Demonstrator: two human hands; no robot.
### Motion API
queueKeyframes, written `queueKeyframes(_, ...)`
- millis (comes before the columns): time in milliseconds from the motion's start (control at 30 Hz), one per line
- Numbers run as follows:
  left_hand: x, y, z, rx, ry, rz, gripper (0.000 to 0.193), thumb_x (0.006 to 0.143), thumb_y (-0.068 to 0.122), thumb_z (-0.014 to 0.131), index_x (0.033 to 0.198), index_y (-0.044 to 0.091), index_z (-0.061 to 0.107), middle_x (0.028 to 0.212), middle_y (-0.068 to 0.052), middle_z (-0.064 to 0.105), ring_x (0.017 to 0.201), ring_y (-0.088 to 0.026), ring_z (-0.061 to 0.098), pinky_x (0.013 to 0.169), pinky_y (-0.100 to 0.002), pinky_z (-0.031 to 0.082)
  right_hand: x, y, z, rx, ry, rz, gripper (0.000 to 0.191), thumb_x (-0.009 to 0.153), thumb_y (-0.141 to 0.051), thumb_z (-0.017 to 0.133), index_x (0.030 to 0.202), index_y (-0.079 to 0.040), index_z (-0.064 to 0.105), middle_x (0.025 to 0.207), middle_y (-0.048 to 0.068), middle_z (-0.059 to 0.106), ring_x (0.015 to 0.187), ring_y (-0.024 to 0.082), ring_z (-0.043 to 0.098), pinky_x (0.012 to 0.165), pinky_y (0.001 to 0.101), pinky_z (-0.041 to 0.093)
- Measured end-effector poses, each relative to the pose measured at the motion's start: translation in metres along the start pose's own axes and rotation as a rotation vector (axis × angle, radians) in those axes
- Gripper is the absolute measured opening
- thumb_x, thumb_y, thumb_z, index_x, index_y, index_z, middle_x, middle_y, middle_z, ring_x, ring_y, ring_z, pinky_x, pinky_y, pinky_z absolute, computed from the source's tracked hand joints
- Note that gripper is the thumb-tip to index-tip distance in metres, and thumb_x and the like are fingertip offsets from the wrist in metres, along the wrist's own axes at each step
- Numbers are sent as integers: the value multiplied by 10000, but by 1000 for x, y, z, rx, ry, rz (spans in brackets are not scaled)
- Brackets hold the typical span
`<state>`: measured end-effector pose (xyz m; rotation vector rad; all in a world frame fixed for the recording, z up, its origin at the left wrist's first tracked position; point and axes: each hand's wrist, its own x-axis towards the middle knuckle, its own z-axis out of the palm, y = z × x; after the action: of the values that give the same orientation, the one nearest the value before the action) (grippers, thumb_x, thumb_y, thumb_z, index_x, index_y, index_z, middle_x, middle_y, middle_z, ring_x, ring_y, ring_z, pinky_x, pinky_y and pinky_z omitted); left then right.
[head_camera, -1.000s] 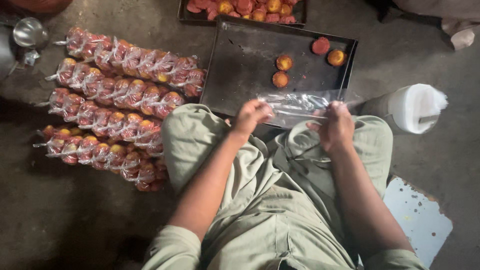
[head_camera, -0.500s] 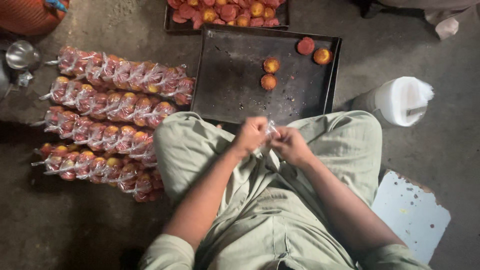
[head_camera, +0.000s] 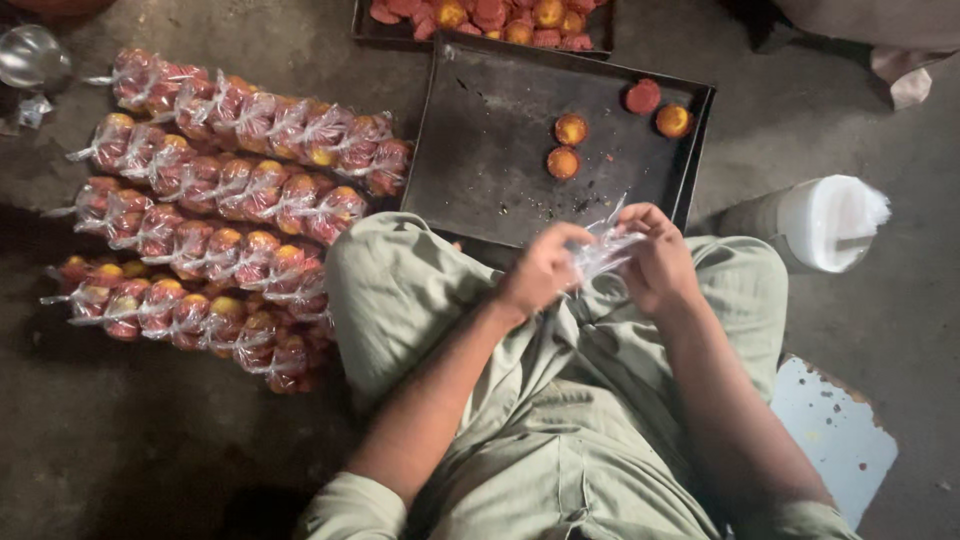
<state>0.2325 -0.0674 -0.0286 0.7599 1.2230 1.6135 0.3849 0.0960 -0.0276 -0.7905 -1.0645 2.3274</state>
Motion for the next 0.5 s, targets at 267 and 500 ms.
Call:
queueKeyframes(267,1,16,14,329,2,255,247,924,10,560,1138,67,667,1117,-106,687,1067,-290,660,964,-468,505,-14,6,73,-1570,-387,-384,650,660,-132,790,1279,-42,618,1318,233,646,1237,519,554,859,526,522)
queueKeyframes(500,17,44,-22,1302,-58,-513,277,924,98,598,1179,35,688,1359,-202,583,1232,-407,584,996,-518,483,42,-59,45,-1616,-389,300,581,802,-359,798,1330,-163,651,1252,91,732,1154,271,696,1009,395,530)
